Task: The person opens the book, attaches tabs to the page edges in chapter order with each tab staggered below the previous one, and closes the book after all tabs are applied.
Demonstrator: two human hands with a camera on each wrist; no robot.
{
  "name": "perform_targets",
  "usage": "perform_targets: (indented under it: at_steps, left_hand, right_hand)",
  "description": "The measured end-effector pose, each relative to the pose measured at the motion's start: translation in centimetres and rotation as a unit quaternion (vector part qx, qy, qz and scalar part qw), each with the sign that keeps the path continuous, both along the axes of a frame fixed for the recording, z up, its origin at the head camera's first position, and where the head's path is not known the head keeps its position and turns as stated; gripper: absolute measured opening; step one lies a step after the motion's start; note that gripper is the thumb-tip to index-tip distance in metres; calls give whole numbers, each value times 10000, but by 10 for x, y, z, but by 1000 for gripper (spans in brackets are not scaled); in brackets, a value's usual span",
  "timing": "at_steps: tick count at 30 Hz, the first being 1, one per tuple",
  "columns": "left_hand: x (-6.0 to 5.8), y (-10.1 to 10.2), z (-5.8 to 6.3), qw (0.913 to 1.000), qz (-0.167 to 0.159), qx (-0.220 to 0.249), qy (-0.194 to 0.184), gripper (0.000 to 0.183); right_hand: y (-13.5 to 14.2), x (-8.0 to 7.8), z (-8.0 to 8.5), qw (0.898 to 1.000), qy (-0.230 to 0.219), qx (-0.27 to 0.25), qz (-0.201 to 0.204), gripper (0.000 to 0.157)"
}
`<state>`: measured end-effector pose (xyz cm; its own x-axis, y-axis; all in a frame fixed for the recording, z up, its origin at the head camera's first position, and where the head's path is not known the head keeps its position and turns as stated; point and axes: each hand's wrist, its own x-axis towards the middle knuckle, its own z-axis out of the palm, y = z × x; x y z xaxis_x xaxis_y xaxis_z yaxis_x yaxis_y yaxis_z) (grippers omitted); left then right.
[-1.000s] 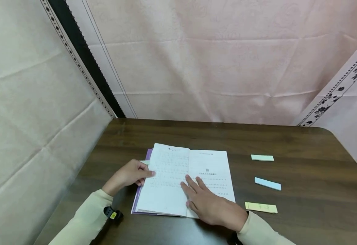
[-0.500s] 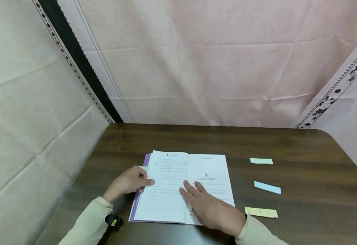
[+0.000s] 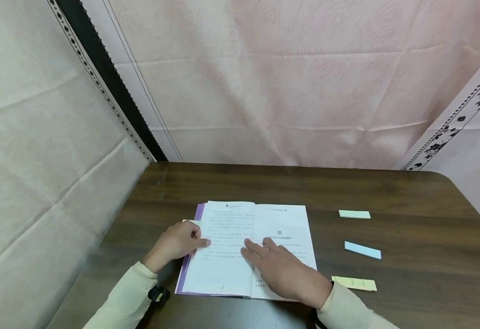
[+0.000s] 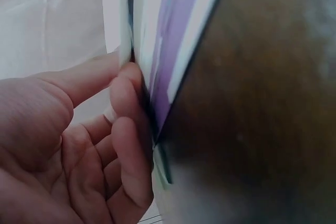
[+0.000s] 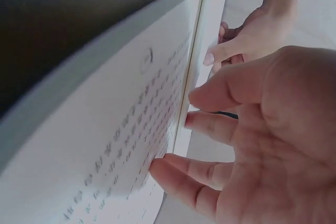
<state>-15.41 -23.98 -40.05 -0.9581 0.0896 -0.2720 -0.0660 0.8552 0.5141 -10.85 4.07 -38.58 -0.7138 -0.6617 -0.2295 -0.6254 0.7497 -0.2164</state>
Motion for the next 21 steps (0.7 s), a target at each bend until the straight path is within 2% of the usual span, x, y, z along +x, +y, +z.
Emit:
perform_targets:
  at_steps: [4, 7, 11, 13, 17, 19, 21]
  left_hand:
    - [3, 3, 5, 9996, 55, -266, 39, 37]
    - [6, 6, 9, 9976, 35, -686, 85, 39]
    - [13, 16, 15, 9882, -114, -1502, 276, 41]
    - [16, 25, 17, 9849, -313, -1657, 399, 39]
    - [17, 43, 17, 9848, -1026, -1254, 620, 44]
    - [15, 51, 15, 9840, -1391, -943, 590, 59]
    - [12, 58, 13, 9824, -1667, -679, 496, 73]
  right_hand:
    - [1, -5, 1, 9997, 135, -29, 196, 53]
    - [1, -8, 2, 9993, 220, -8, 317, 55]
    - [0, -10, 0, 9992, 227, 86, 331, 59]
    - [-3, -11, -2, 9994, 161, 129, 289, 61]
    - [-7, -18, -4, 9992, 48, 235, 317, 66]
    - [-6, -24, -5, 9992, -16, 122, 389, 67]
    - [1, -27, -8, 9988, -134, -241, 395, 67]
